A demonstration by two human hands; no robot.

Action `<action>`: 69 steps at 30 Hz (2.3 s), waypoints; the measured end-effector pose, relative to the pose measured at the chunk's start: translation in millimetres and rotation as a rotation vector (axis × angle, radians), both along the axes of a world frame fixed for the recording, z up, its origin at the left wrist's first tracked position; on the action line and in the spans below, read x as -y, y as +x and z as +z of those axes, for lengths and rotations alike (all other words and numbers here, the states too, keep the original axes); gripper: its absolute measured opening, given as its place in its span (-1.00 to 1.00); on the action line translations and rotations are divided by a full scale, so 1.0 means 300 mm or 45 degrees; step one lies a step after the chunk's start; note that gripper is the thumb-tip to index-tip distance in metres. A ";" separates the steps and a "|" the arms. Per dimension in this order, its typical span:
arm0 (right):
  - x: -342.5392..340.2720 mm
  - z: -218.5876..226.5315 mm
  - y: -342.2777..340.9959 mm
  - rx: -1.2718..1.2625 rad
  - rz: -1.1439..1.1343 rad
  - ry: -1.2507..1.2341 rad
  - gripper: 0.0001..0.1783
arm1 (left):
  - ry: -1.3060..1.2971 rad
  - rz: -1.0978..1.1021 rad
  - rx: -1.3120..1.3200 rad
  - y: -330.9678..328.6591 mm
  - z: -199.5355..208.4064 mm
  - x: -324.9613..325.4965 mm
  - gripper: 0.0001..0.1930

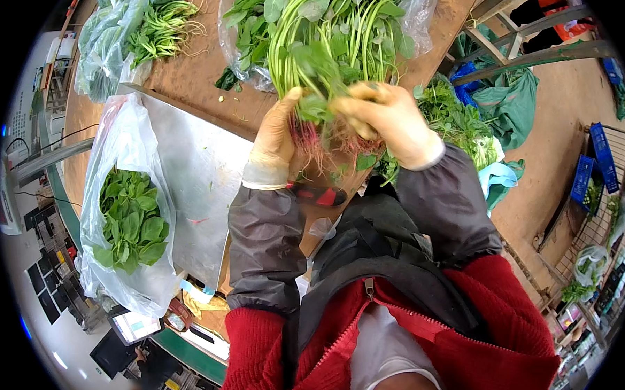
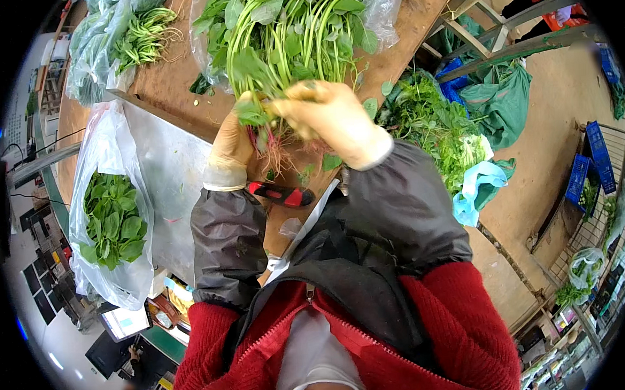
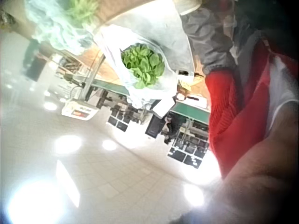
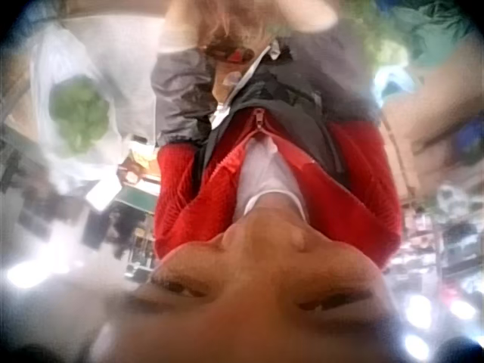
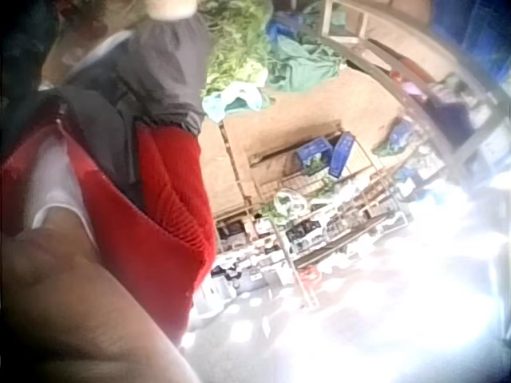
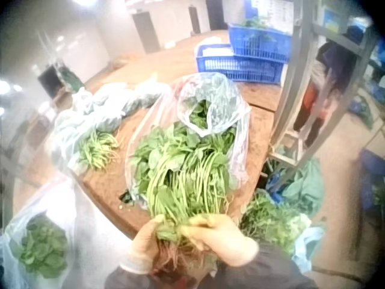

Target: The person gathers leafy green vegetables with red roots, trims them with shears, and places them into plastic bags on a digital scale. The person repeats this process for multiple bunches, adjusting the bags and interacting with a tablet at the workstation.

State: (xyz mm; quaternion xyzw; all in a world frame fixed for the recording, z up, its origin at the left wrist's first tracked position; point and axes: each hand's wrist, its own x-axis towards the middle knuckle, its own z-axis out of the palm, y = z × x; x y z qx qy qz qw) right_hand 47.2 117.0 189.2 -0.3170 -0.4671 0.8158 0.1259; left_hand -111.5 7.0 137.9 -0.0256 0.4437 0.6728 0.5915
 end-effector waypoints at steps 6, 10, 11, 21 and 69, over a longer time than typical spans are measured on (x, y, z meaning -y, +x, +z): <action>-0.037 0.040 0.458 0.283 0.241 0.147 -0.87 | -0.196 -0.061 -0.549 0.029 -0.014 -0.016 -0.73; -0.065 -0.108 0.797 0.630 0.122 0.040 -0.73 | -0.062 0.064 -0.709 0.079 -0.082 -0.076 -0.41; -0.080 -0.198 0.884 0.770 0.118 0.025 -0.65 | -0.087 0.122 -0.773 0.089 -0.131 -0.086 -0.28; 0.058 -0.203 0.408 0.486 -0.062 0.798 -0.67 | -0.402 0.081 -0.778 -0.028 -0.062 -0.016 -0.84; 0.034 -0.167 -0.181 -0.395 -0.113 -0.125 -0.82 | -0.203 -0.181 -0.310 -0.158 0.102 0.034 -0.67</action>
